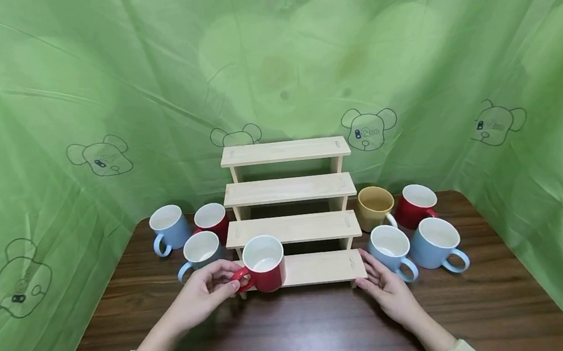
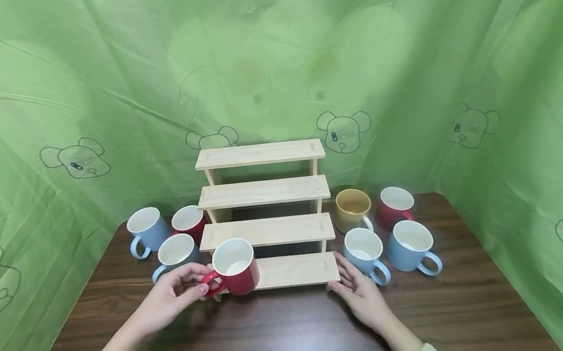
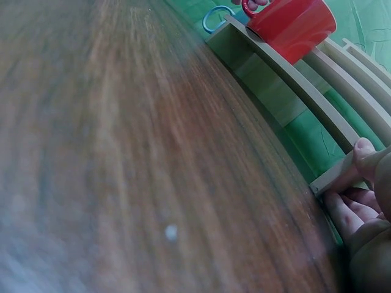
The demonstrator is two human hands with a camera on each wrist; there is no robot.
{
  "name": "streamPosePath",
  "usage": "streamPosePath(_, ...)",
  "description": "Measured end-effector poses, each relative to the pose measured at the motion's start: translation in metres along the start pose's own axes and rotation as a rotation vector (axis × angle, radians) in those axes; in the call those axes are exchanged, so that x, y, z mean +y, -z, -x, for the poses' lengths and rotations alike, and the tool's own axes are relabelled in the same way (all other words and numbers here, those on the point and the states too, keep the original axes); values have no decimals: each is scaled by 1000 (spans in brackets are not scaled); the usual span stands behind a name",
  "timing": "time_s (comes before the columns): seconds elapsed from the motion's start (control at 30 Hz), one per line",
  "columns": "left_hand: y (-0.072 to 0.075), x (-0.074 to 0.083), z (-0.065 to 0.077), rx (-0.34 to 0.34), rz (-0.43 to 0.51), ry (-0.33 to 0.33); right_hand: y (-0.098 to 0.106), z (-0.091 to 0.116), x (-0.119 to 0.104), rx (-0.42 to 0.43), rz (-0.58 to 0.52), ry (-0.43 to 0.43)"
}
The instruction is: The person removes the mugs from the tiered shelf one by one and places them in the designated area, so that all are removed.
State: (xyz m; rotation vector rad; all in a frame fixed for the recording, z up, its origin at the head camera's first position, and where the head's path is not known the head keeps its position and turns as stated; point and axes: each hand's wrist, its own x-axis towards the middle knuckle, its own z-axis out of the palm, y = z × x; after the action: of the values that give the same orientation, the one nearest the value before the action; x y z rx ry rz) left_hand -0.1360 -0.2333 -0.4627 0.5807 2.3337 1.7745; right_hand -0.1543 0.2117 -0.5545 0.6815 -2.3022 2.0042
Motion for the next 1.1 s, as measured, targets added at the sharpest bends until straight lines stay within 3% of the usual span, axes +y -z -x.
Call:
streamPosePath(0.47, 0, 3, -8, -128, 45, -54, 1, 0, 2, 6, -6, -21)
streamPosePath(0.9, -5, 5, -3, -39, -95, -29, 1, 0, 0, 17, 5, -52)
streamPosePath(1.1, -7, 6, 1, -7, -93, -41, 0, 1, 1, 14, 3, -42)
